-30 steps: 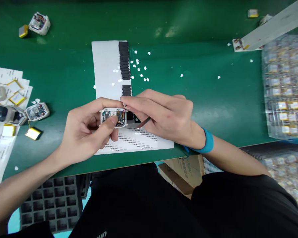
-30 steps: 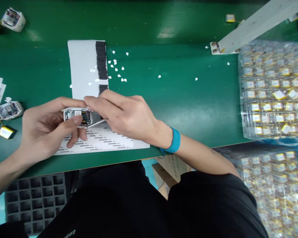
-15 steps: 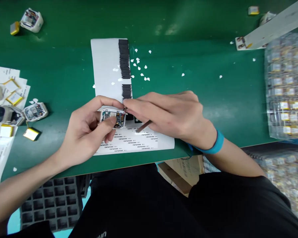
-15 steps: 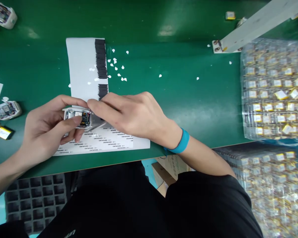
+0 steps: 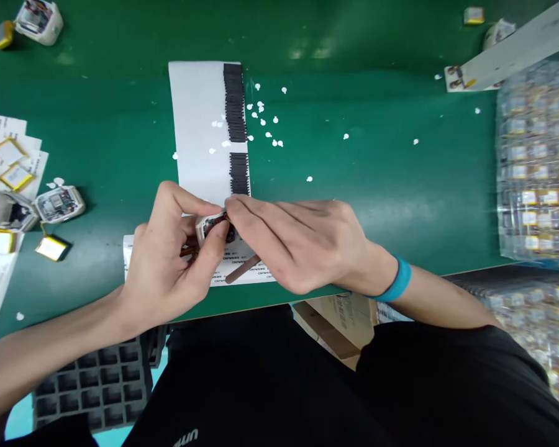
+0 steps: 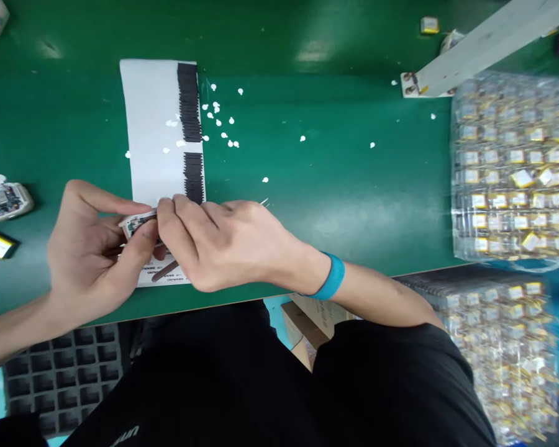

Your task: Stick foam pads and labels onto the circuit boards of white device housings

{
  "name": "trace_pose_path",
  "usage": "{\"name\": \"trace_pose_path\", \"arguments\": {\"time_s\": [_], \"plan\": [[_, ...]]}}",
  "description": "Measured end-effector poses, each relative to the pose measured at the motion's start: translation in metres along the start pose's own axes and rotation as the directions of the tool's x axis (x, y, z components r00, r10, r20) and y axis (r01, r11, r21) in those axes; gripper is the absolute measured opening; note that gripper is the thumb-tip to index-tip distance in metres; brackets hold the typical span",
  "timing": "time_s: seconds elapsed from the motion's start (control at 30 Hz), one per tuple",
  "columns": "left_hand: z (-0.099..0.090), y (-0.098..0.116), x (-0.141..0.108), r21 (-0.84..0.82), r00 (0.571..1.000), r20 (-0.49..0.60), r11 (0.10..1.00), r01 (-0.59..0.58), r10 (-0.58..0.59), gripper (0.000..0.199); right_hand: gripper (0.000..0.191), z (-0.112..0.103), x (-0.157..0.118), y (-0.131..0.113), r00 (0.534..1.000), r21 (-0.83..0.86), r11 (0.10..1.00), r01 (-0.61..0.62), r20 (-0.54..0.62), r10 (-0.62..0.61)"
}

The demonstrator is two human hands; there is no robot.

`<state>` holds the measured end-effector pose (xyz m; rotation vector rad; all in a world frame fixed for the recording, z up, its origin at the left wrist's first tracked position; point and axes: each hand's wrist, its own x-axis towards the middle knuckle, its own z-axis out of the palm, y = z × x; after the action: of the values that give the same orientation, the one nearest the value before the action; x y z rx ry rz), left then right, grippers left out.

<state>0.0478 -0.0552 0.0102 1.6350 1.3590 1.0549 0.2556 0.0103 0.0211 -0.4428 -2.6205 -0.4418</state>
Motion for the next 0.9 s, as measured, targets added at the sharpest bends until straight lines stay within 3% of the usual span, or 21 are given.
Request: {"name": "trace_pose_path", "arguments": {"time_s": [0.07,0.17,0.27,0.33,0.43,0.5,0.57,0.63,0.7,0.77,0.83,0.9], "plan": [[0.001,0.000,-0.001,0.085,0.996,-0.059,0.995,-0.055,0.061,0.009,0.032,-0.002,0.001,-0.003,1.000,0.011,1.000,0.003,-0.027,-0.003],[0.001,0.000,0.002,0.144,0.983,-0.124,0.983,-0.117,0.135,0.009,0.031,-0.001,0.003,-0.003,0.990,0.256,0.958,-0.131,-0.020,0.141],[0.000,0.002,0.004,0.136,0.968,-0.129,0.971,-0.197,0.215,0.015,0.022,0.000,0.005,-0.001,0.931,0.560,0.759,-0.332,0.064,0.360],[0.000,0.005,0.005,0.108,0.971,-0.098,0.972,-0.208,0.218,0.016,0.020,0.001,0.006,0.000,0.891,0.685,0.608,-0.402,0.139,0.433],[-0.001,0.007,0.005,0.095,0.993,-0.004,0.989,-0.116,0.117,0.016,0.030,0.001,0.006,0.000,0.840,0.740,0.459,-0.492,0.264,0.474],[-0.002,0.005,0.004,0.074,0.996,0.036,0.993,-0.088,0.085,0.018,0.031,0.000,0.006,-0.001,0.817,0.729,0.432,-0.531,0.305,0.490],[-0.004,0.003,0.002,0.052,0.993,0.035,0.992,-0.113,0.111,0.020,0.025,-0.002,0.006,0.000,0.809,0.723,0.440,-0.533,0.283,0.516],[-0.007,0.002,-0.001,0.088,0.983,0.072,0.981,-0.174,0.168,0.020,0.027,-0.004,0.008,0.006,0.812,0.760,0.391,-0.519,0.295,0.504],[-0.011,0.002,-0.002,0.163,0.955,0.150,0.946,-0.280,0.256,0.016,0.045,-0.006,0.008,0.016,0.829,0.849,0.270,-0.455,0.293,0.476],[-0.012,0.003,-0.002,0.197,0.894,0.267,0.888,-0.416,0.360,0.010,0.057,-0.008,0.006,0.027,0.829,0.920,0.180,-0.348,0.212,0.518],[-0.011,0.003,0.001,0.182,0.819,0.364,0.829,-0.529,0.443,0.010,0.062,-0.010,-0.001,0.033,0.774,0.950,0.193,-0.248,0.074,0.629],[-0.005,0.002,0.004,0.156,0.757,0.436,0.788,-0.595,0.486,0.013,0.063,-0.013,-0.014,0.031,0.697,0.939,0.197,-0.283,0.060,0.715]]}}
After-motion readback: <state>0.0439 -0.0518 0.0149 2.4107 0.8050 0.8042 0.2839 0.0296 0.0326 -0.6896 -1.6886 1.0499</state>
